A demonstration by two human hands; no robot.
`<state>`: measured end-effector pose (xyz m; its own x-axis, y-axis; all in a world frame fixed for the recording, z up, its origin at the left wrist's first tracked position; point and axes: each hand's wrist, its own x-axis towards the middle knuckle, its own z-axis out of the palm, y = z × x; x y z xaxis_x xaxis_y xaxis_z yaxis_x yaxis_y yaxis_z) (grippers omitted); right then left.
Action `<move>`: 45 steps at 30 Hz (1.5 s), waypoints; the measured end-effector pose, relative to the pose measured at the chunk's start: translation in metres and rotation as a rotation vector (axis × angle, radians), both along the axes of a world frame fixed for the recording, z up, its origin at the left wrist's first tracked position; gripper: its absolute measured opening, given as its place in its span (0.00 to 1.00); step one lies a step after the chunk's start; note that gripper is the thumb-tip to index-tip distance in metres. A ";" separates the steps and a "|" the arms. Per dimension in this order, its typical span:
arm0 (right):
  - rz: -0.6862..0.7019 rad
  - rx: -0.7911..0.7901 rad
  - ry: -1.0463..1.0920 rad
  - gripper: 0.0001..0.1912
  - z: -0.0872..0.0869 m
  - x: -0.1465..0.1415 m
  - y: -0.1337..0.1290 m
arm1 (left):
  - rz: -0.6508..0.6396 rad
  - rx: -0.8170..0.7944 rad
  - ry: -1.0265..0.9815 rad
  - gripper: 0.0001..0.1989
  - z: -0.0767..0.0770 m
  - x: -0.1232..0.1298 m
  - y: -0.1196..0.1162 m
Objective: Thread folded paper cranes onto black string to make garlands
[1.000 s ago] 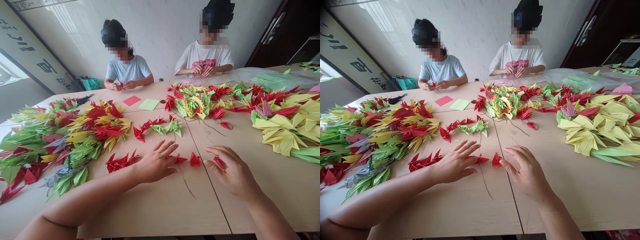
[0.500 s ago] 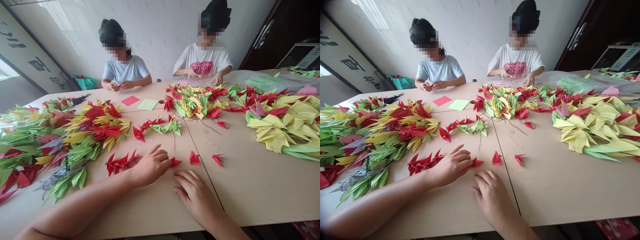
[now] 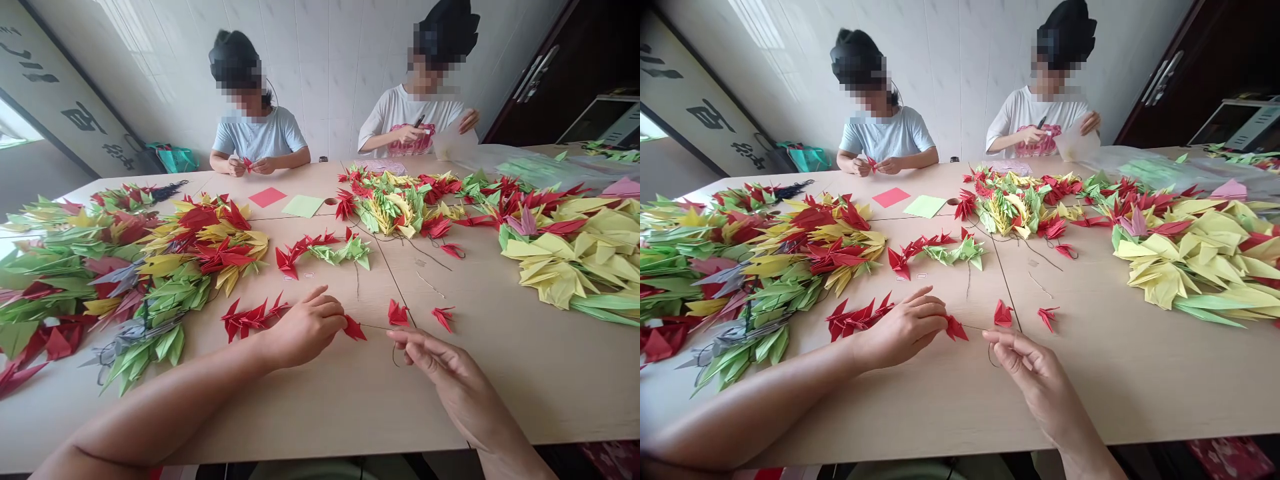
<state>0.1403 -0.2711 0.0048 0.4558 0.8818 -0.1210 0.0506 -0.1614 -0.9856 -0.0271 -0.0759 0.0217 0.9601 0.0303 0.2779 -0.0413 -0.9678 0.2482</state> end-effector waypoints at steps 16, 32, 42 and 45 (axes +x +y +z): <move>-0.161 0.156 0.294 0.12 0.001 0.012 0.008 | 0.243 -1.158 0.011 0.16 0.015 -0.004 0.013; -0.179 0.122 0.246 0.10 -0.010 0.030 -0.015 | 0.007 -0.128 0.134 0.32 0.004 -0.013 0.015; -0.237 0.059 0.188 0.07 -0.035 0.048 -0.029 | 0.127 -0.010 0.143 0.19 0.001 -0.027 0.022; -0.214 0.032 0.117 0.08 -0.048 0.055 -0.035 | 0.143 -0.027 0.141 0.20 0.006 -0.037 0.026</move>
<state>0.1950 -0.3062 -0.0428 0.6170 0.7710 -0.1577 -0.0958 -0.1253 -0.9875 -0.0641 -0.0495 0.0281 0.9750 0.1746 0.1378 0.1331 -0.9543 0.2675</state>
